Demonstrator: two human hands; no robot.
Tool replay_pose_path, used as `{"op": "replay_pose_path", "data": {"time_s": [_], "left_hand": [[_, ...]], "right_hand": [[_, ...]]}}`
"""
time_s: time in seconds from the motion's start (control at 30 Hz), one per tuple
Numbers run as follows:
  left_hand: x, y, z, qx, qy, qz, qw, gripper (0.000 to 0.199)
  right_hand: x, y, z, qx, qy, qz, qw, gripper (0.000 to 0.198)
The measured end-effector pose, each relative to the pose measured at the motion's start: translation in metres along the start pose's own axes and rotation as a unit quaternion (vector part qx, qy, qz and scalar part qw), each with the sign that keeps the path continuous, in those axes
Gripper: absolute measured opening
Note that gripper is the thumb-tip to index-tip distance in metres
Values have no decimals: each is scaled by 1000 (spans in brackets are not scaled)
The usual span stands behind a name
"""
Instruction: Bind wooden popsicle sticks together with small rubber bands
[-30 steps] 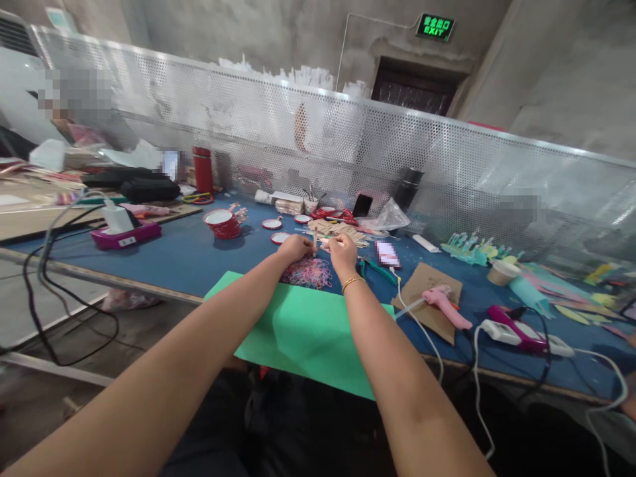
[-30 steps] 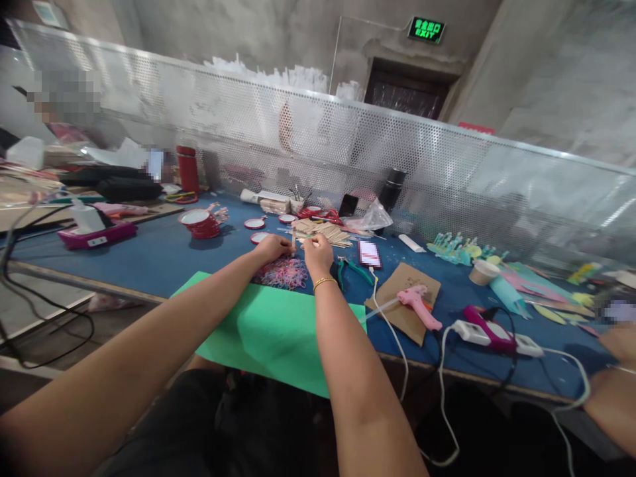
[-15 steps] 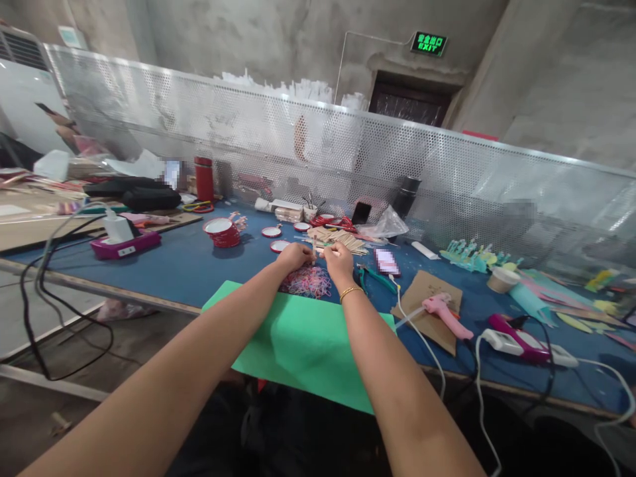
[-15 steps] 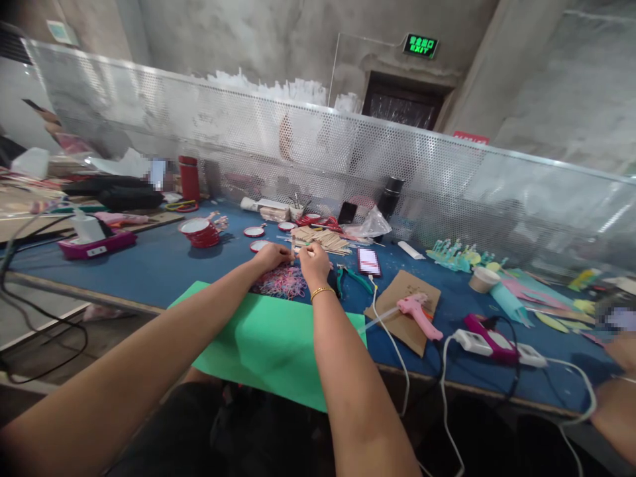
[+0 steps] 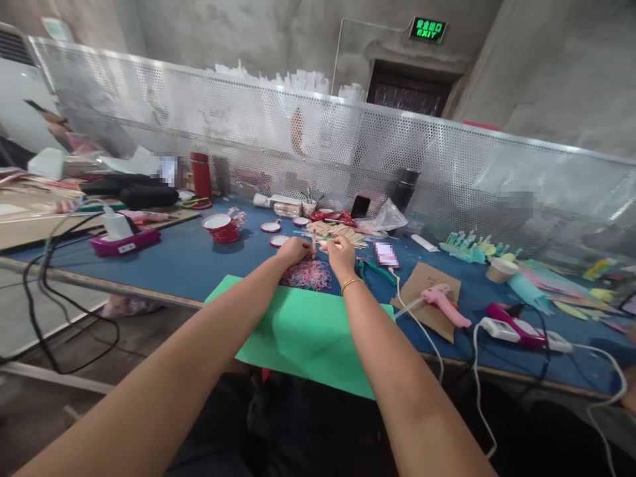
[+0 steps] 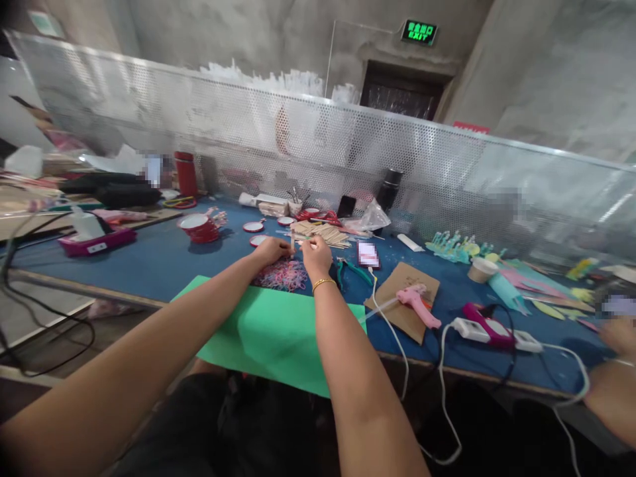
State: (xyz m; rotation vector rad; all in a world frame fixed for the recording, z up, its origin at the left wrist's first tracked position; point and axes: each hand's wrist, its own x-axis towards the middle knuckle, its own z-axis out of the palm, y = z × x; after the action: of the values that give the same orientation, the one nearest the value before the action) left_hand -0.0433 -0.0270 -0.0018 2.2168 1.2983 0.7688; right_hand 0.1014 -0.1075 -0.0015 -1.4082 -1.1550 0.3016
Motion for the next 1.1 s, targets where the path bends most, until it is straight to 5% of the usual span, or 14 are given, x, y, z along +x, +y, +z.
{"op": "replay_pose_path", "data": {"time_s": [0.53, 0.83, 1.1], "left_hand": [[3, -2, 3, -6, 2, -10, 1000, 24], [-2, 6, -5, 16, 6, 16, 1000, 30], [-8, 15, -12, -49, 102, 63, 992, 31]], "right_hand": [[0, 2, 4, 22, -21, -19, 999, 16], [1, -6, 0, 27, 30, 12, 999, 14], [6, 4, 4, 48, 75, -31, 996, 17]]}}
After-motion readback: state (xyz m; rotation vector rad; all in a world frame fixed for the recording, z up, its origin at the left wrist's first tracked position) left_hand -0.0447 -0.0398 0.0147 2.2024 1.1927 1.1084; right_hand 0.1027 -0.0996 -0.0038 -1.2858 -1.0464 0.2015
